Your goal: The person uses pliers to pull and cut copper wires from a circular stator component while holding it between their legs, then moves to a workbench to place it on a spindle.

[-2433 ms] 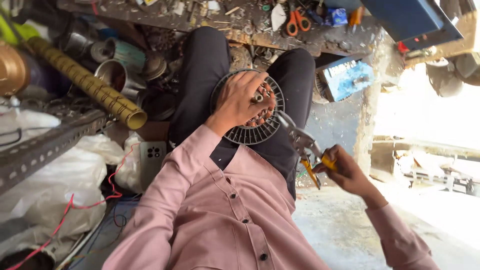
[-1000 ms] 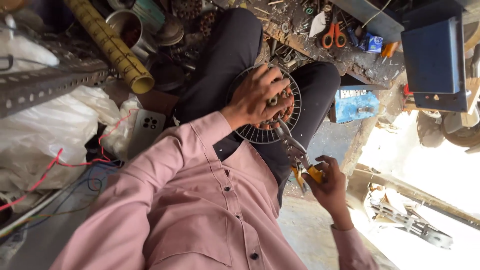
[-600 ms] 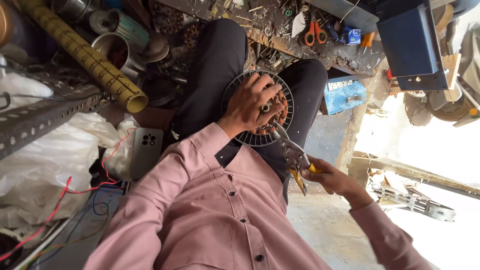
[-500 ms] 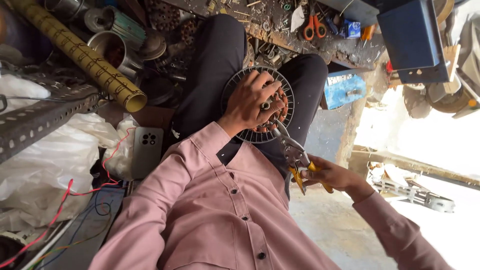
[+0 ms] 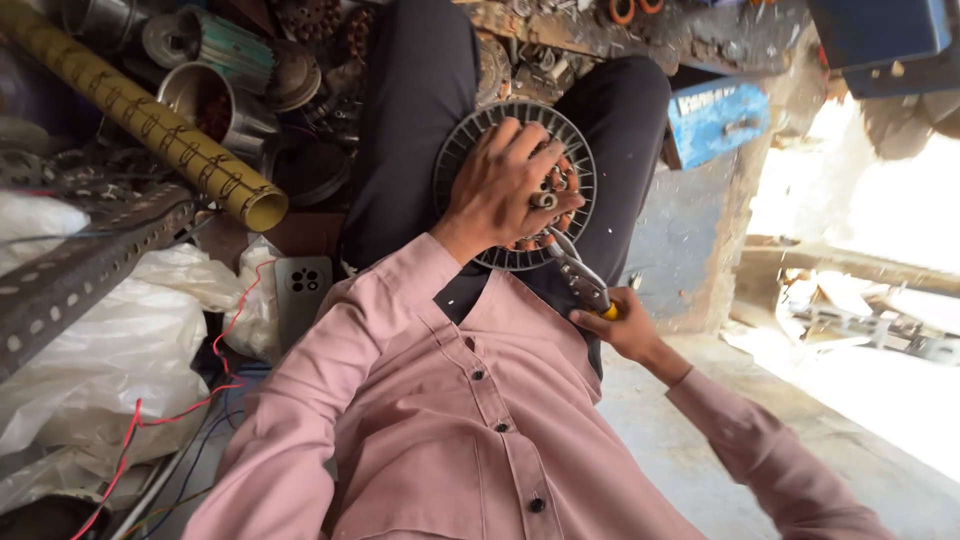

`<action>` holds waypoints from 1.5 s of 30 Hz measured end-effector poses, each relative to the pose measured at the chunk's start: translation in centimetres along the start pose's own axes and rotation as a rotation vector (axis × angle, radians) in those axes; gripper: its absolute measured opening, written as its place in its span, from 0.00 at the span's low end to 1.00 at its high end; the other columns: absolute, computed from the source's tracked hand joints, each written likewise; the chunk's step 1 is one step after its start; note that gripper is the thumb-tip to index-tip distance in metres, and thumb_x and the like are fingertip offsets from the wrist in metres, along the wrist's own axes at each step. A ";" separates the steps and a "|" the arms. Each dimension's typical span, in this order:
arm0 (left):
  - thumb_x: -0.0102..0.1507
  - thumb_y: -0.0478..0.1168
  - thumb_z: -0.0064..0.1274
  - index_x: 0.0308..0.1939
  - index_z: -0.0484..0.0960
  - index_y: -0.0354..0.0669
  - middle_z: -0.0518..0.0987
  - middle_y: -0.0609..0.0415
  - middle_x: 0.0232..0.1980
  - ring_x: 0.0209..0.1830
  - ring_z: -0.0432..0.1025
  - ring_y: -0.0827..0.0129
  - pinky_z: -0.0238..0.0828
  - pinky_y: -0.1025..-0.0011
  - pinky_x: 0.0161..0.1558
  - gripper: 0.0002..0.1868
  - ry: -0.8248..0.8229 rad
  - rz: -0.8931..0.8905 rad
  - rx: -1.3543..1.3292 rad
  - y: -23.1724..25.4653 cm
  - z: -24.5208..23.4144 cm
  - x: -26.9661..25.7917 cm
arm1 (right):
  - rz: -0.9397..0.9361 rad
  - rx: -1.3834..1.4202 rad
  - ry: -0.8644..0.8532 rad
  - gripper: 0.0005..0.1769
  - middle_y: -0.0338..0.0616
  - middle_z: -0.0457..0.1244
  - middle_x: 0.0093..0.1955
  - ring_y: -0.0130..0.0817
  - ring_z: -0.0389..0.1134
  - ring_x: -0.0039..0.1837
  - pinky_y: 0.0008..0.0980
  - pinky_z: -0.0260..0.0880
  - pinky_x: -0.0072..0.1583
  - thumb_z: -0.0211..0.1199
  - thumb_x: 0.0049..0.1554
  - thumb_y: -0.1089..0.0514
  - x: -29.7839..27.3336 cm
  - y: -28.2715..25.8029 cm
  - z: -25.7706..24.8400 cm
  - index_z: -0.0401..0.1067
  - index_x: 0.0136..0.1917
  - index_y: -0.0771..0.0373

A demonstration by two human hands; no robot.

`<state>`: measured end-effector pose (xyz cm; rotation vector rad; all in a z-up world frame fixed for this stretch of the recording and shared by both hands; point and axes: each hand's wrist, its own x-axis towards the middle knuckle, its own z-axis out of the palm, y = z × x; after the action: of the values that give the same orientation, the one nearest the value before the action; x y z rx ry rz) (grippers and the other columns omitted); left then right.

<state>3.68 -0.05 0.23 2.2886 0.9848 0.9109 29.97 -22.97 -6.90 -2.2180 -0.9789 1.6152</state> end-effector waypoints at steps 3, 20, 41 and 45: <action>0.68 0.75 0.38 0.49 0.84 0.35 0.75 0.50 0.47 0.47 0.67 0.58 0.66 0.59 0.52 0.44 -0.053 -0.005 -0.048 0.1 -0.1 0.0 | -0.087 -0.019 -0.068 0.28 0.41 0.59 0.33 0.25 0.57 0.36 0.31 0.59 0.39 0.80 0.54 0.48 0.0 1.0 1.2 0.69 0.36 0.74; 0.72 0.72 0.28 0.54 0.84 0.32 0.79 0.47 0.49 0.49 0.70 0.56 0.66 0.61 0.56 0.46 0.035 -0.030 -0.152 -0.6 -0.3 0.3 | 0.419 0.910 -0.885 0.35 0.34 0.55 0.31 0.21 0.51 0.28 0.21 0.50 0.28 0.48 0.64 0.27 -2.0 1.6 -6.6 0.66 0.51 0.64; 0.71 0.74 0.28 0.53 0.85 0.32 0.78 0.47 0.48 0.49 0.70 0.57 0.67 0.61 0.55 0.47 0.087 -0.093 -0.133 -0.4 0.0 0.7 | -0.150 -0.121 -0.188 0.17 0.46 0.73 0.36 0.31 0.75 0.38 0.32 0.78 0.44 0.62 0.60 0.51 -6.3 -5.1 -6.9 0.76 0.45 0.70; 0.71 0.74 0.29 0.53 0.85 0.32 0.78 0.47 0.48 0.49 0.70 0.57 0.67 0.61 0.55 0.47 0.078 -0.096 -0.098 -0.6 0.1 0.7 | -0.137 -0.063 -0.174 0.16 0.45 0.73 0.36 0.29 0.75 0.38 0.31 0.79 0.44 0.62 0.59 0.52 -6.6 -5.0 -6.6 0.76 0.47 0.69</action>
<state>3.89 0.88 0.05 2.1207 1.0497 0.9919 32.99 -22.08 3.18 -2.0256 -1.2145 1.7595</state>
